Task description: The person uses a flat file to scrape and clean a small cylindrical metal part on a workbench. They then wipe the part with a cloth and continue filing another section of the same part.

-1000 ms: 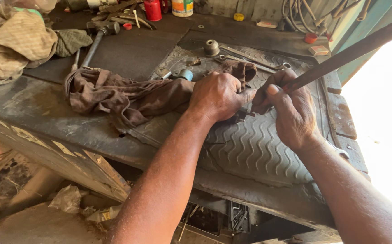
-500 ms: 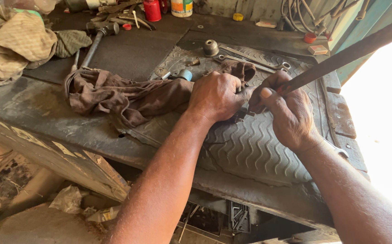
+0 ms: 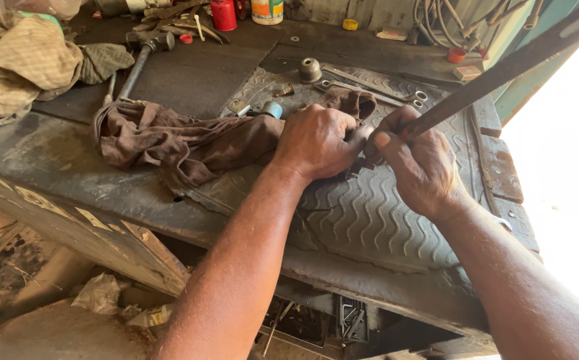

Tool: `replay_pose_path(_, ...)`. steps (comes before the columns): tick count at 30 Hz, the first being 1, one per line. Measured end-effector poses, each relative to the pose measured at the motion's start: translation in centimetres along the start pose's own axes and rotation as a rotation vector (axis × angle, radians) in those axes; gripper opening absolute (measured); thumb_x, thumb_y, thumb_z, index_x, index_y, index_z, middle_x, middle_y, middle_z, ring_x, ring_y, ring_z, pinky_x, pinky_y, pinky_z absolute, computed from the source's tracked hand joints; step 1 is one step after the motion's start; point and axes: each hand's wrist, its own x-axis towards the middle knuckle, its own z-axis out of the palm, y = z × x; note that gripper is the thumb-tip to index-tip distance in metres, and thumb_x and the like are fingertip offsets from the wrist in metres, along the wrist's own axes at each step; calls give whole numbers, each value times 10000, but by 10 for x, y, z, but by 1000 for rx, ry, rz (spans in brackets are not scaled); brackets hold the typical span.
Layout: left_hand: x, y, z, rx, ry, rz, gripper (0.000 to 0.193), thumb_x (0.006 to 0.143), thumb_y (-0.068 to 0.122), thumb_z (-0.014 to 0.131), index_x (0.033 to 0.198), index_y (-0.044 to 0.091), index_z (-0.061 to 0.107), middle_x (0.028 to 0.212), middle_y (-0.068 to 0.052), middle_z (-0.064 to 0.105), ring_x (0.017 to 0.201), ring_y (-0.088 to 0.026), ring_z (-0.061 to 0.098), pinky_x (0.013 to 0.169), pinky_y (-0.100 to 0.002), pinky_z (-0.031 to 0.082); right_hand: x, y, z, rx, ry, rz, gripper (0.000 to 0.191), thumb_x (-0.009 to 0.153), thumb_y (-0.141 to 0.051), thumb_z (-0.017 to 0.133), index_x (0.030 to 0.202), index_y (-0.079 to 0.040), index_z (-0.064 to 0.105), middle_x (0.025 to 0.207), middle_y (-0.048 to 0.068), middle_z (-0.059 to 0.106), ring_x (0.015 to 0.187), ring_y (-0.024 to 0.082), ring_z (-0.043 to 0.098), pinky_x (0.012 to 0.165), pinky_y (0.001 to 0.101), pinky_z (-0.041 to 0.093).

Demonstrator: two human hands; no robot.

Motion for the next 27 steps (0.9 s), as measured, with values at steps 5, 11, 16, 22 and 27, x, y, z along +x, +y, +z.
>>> replay_pose_path(5, -2, 0, -1, -39, 20, 9, 332, 835, 452, 677, 785, 144, 789, 769, -185, 731, 760, -393, 722, 720, -514, 567, 10, 5, -2, -153, 43, 45, 241, 1004, -253, 577, 1045, -16, 600, 846, 90, 714, 835, 195, 721, 762, 374, 562)
replay_pose_path(11, 0, 4, -2, -24, -15, -53, 357, 828, 484, 694, 739, 150, 782, 782, -154, 746, 764, -373, 728, 727, -505, 569, 3, 16, -6, 448, 122, 107, 235, 1083, -209, 546, 1234, -42, 483, 970, 77, 672, 873, 184, 698, 732, 347, 568)
replay_pose_path(16, 1, 5, -2, -27, -66, -99, 377, 805, 516, 711, 740, 151, 783, 771, -157, 741, 744, -369, 723, 707, -509, 560, -2, 17, 1, 484, 27, 7, 325, 1060, -238, 589, 1248, -39, 414, 952, 85, 682, 892, 176, 699, 813, 329, 585)
replay_pose_path(22, 2, 3, -2, -18, -69, -65, 416, 809, 558, 698, 750, 156, 788, 754, -156, 739, 727, -362, 724, 691, -513, 556, -2, 4, 1, 143, 39, -8, 233, 1046, -228, 604, 1131, -29, 518, 916, 66, 699, 880, 170, 708, 808, 323, 578)
replay_pose_path(27, 0, 1, -2, 4, -68, -40, 492, 860, 622, 647, 744, 167, 791, 741, -162, 732, 747, -367, 720, 684, -516, 554, 7, 0, -2, -226, 103, 51, 238, 994, -197, 652, 1120, -23, 549, 876, 75, 721, 863, 186, 735, 768, 353, 563)
